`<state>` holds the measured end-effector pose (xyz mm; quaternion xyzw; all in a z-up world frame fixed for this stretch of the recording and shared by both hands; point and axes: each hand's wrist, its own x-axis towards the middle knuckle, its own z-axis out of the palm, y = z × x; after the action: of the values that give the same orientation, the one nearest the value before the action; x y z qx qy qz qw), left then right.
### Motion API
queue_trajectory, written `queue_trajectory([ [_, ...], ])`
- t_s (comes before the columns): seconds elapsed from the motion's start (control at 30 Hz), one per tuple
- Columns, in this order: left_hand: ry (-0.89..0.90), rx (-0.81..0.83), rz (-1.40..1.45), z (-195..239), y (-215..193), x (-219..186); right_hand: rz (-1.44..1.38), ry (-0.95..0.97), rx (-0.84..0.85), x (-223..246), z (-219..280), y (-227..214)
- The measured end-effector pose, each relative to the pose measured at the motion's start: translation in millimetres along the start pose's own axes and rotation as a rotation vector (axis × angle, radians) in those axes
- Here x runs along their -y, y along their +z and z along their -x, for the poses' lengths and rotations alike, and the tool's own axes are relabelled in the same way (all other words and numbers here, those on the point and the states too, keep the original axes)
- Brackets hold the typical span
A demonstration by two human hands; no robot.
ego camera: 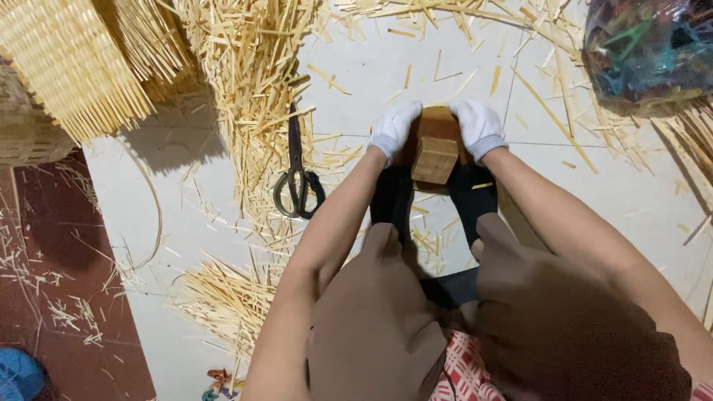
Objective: Weaving and trimming a circular bamboo lid or base for a basket.
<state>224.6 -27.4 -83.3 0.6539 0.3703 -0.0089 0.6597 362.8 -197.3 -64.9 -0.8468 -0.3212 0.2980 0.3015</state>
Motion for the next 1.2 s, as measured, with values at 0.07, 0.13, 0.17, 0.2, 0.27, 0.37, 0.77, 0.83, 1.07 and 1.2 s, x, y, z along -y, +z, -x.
queue_trajectory([
  [0.07,-0.070,0.010,0.027,-2.9,0.1,-3.8,-0.126,0.161,-0.010,8.9,-0.5,-4.4],
  [0.13,-0.128,0.009,0.035,-3.2,2.6,-1.1,-0.058,0.117,-0.001,14.0,1.5,-6.1],
  [0.17,-0.185,0.010,0.041,-3.4,3.6,-0.4,0.009,0.074,0.005,16.9,2.5,-7.2],
  [0.2,-0.178,0.010,0.037,-11.3,2.2,14.1,0.007,0.070,-0.003,25.8,2.9,-10.5],
  [0.27,-0.120,0.049,0.037,-26.3,0.6,43.9,-0.440,0.122,-0.074,42.4,5.8,-17.1],
  [0.37,0.025,0.062,-0.306,-0.9,-14.3,0.3,-0.204,0.118,-0.019,-9.3,-13.7,-2.4],
  [0.77,0.766,0.065,-1.114,84.6,37.5,-56.8,0.347,0.091,0.416,-12.9,-72.6,-33.1],
  [0.83,0.783,0.058,-1.092,87.7,34.2,-65.5,0.329,0.104,0.409,-16.0,-72.5,-28.1],
  [1.07,0.854,-0.143,-0.938,108.4,25.1,-91.1,0.345,0.160,0.443,-4.7,-69.1,-34.3],
  [1.2,0.437,-0.297,-0.769,99.2,-28.3,-125.6,0.361,0.102,0.427,-10.2,-62.4,-32.5],
])
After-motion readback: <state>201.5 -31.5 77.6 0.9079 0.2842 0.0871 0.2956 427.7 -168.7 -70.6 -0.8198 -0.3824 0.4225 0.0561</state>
